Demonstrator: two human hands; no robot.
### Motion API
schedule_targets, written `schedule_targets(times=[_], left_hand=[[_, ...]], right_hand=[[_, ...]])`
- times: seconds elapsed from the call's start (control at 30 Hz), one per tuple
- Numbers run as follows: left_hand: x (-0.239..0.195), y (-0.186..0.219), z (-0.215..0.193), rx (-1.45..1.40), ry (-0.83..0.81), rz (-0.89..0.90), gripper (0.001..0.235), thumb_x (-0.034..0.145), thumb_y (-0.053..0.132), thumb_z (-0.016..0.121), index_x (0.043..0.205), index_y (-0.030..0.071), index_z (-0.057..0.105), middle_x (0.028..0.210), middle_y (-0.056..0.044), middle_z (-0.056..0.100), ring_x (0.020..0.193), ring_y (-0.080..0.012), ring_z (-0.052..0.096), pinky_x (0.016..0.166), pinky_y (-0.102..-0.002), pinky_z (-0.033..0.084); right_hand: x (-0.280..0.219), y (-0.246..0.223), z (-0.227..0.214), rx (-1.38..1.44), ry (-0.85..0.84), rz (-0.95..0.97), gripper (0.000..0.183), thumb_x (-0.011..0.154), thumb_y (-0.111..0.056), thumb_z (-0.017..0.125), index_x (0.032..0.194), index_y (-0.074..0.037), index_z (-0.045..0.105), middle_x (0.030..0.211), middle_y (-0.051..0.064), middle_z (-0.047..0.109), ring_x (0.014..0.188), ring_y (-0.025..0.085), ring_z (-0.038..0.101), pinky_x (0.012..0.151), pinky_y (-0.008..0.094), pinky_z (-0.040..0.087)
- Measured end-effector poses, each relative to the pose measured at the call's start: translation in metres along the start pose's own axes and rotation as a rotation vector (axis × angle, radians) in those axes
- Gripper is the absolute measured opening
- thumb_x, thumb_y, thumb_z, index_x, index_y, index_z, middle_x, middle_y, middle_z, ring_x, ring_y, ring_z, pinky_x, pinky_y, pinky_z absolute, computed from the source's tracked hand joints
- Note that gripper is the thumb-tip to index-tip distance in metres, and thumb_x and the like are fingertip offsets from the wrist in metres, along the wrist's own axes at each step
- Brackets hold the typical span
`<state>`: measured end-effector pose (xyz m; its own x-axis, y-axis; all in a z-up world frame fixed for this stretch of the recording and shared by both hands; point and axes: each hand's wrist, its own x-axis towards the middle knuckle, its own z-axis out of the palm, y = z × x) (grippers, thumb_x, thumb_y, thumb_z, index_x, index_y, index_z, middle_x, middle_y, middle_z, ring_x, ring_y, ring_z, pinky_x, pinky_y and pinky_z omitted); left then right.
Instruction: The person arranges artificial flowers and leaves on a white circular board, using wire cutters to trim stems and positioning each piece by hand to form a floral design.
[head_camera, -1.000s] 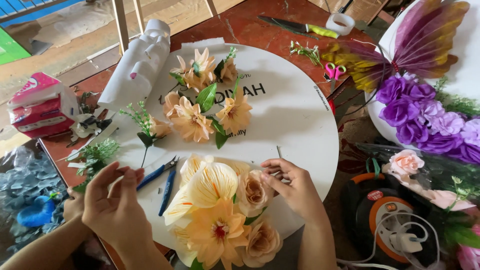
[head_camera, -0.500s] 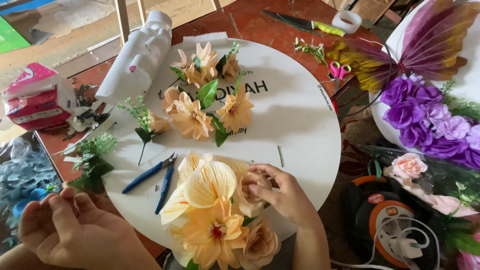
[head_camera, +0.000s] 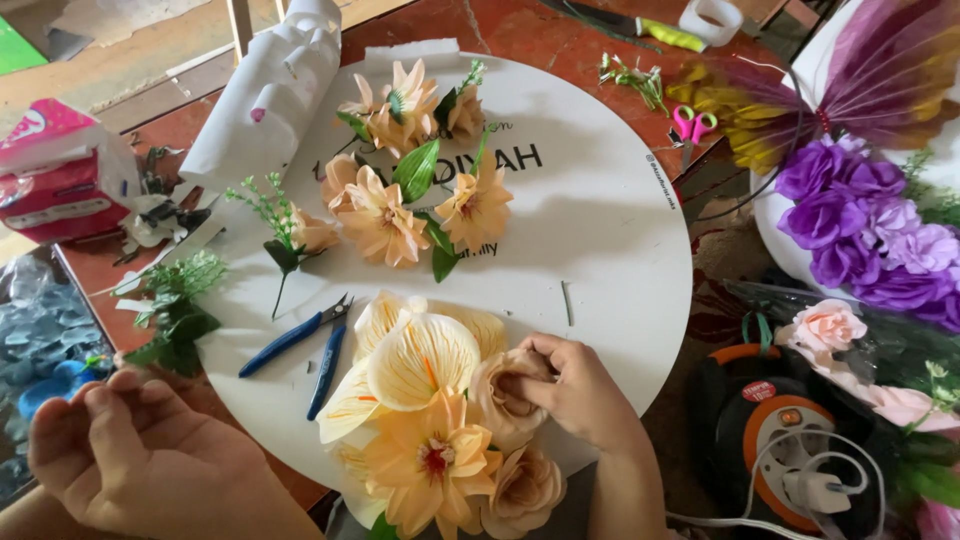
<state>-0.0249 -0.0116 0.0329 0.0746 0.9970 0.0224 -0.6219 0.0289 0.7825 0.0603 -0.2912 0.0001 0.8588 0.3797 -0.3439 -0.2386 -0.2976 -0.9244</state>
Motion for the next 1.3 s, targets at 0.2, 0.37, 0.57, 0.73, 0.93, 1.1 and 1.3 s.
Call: schedule_targets(times=[0.2,0.37,0.57,0.73,0.93,1.1,1.3], left_hand=[[-0.005,-0.004,0.002,0.052,0.001,-0.021,0.015,0.108,0.003,0.063,0.113,0.017,0.065,0.103,-0.001,0.066,0.094,-0.0104,0.067,0.088,-0.017,0.056],[-0.004,-0.002,0.003,0.056,0.018,-0.056,0.018,0.110,0.001,0.061,0.113,0.018,0.066,0.103,0.000,0.066,0.093,-0.0094,0.066,0.086,-0.016,0.055],[-0.001,-0.004,0.004,0.064,0.032,-0.032,0.016,0.110,0.001,0.063,0.113,0.015,0.067,0.102,-0.002,0.066,0.094,-0.0096,0.067,0.085,-0.014,0.055],[0.002,-0.012,-0.002,0.048,-0.005,-0.048,0.017,0.110,0.001,0.064,0.115,0.017,0.068,0.103,0.000,0.066,0.095,-0.0089,0.068,0.089,-0.015,0.056],[0.005,-0.020,-0.002,0.074,-0.001,-0.030,0.017,0.109,0.003,0.068,0.115,0.018,0.068,0.105,0.001,0.067,0.098,-0.0087,0.071,0.091,-0.015,0.058],[0.008,-0.024,-0.007,0.050,-0.031,-0.039,0.017,0.111,0.003,0.066,0.116,0.019,0.068,0.107,0.001,0.066,0.100,-0.0088,0.069,0.091,-0.015,0.056],[0.010,-0.035,-0.009,0.039,-0.041,-0.041,0.016,0.110,0.005,0.068,0.117,0.020,0.067,0.107,0.003,0.069,0.098,-0.0063,0.070,0.088,-0.015,0.055]], right_hand=[[0.001,0.009,0.002,-0.073,0.012,-0.052,0.045,0.087,0.010,0.065,0.072,-0.015,0.031,0.073,-0.002,0.037,0.074,0.011,0.044,0.074,0.024,0.044],[-0.003,-0.005,0.004,-0.253,0.020,0.033,0.038,0.093,-0.010,0.077,0.076,-0.013,0.044,0.070,-0.002,0.038,0.067,0.012,0.038,0.066,0.025,0.036],[-0.007,-0.003,-0.005,-0.192,-0.104,0.055,0.020,0.091,-0.005,0.059,0.086,-0.014,0.042,0.074,-0.002,0.030,0.067,0.013,0.030,0.064,0.030,0.030],[-0.007,-0.003,-0.010,-0.216,-0.142,0.087,0.029,0.094,-0.008,0.061,0.120,-0.013,0.071,0.070,-0.005,0.031,0.066,0.011,0.032,0.065,0.026,0.031],[-0.005,-0.014,-0.005,-0.183,-0.146,0.233,0.029,0.086,-0.010,0.075,0.115,-0.011,0.078,0.093,-0.004,0.082,0.085,0.004,0.067,0.079,0.021,0.051],[-0.005,-0.013,-0.005,0.108,-0.067,0.141,0.012,0.087,0.005,0.073,0.095,0.000,0.079,0.078,0.004,0.072,0.078,0.013,0.066,0.075,0.026,0.056],[0.002,0.008,-0.001,-0.048,-0.045,0.070,0.051,0.088,0.011,0.068,0.071,-0.014,0.026,0.071,-0.003,0.028,0.069,0.010,0.037,0.067,0.025,0.041]])
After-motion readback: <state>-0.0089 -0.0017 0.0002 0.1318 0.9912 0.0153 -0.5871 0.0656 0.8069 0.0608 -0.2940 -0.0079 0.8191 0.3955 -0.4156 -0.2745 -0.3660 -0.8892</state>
